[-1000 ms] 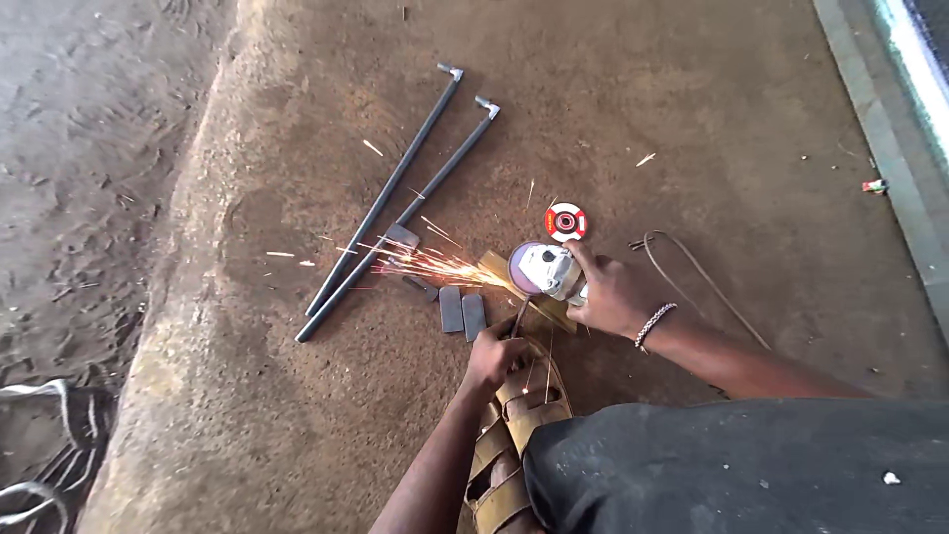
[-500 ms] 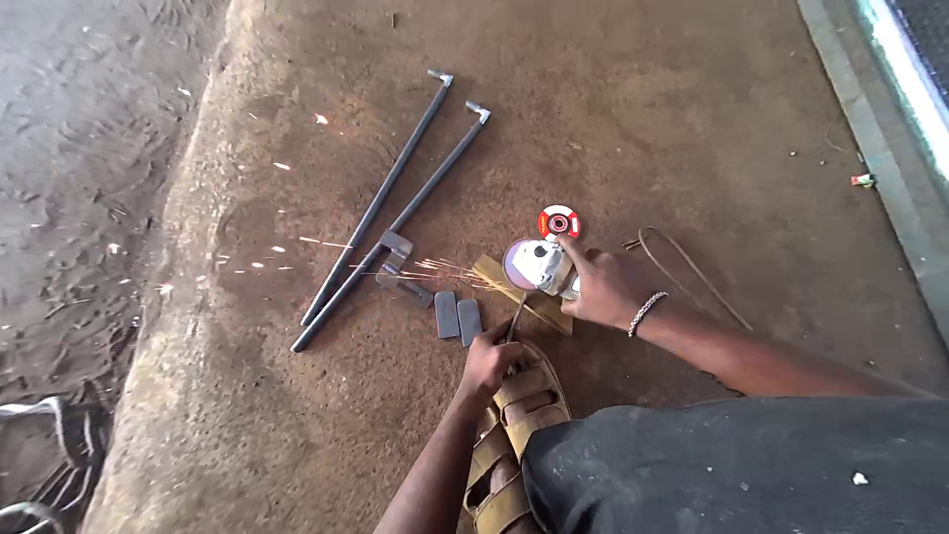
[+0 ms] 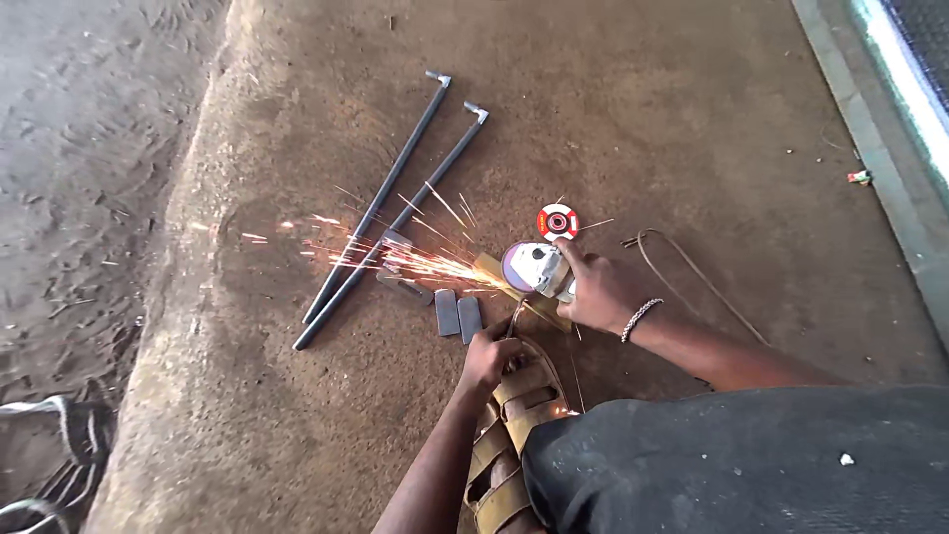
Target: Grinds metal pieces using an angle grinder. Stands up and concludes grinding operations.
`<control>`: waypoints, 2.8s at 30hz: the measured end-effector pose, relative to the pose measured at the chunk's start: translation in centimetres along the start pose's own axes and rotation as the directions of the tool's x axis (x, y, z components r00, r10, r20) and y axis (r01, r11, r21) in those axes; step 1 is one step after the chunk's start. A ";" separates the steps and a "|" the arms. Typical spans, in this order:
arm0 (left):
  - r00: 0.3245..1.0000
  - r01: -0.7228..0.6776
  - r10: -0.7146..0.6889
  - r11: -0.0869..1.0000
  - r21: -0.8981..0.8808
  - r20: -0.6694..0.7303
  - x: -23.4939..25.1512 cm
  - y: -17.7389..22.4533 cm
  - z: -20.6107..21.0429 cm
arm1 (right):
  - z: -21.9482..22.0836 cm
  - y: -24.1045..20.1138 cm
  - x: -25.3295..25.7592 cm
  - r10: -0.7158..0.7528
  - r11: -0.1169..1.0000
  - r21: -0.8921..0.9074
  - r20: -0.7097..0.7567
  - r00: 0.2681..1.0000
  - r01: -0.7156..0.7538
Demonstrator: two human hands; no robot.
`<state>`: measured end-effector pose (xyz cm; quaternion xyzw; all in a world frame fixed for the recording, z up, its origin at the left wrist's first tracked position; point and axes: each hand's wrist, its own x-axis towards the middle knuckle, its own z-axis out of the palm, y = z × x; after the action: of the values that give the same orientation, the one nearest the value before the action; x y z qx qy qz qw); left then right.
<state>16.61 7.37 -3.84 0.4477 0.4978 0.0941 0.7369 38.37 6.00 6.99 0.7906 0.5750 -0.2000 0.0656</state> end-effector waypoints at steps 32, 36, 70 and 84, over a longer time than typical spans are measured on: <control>0.998 -0.044 0.048 0.994 -0.099 0.043 0.6 -1.2 -0.7 | -0.6 2.3 2.8 0.043 0.971 0.222 0.208 0.977 -0.090; 0.997 -0.057 0.062 0.993 -0.108 0.045 0.7 -1.2 -0.7 | -0.8 2.6 3.9 0.034 0.971 0.224 0.217 0.976 -0.084; 0.690 -0.250 0.657 0.611 0.751 -0.304 -0.9 2.2 2.6 | 0.5 9.0 0.5 0.267 0.648 0.722 0.084 0.960 -0.244; 0.876 -0.073 0.425 0.587 0.807 -0.230 1.8 4.3 1.0 | 1.9 8.2 0.9 0.247 0.656 0.710 0.118 0.962 -0.256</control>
<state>19.65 10.32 -1.71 0.7582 0.5582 0.0637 0.3308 45.82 3.47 3.82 0.8234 0.3353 -0.4021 -0.2190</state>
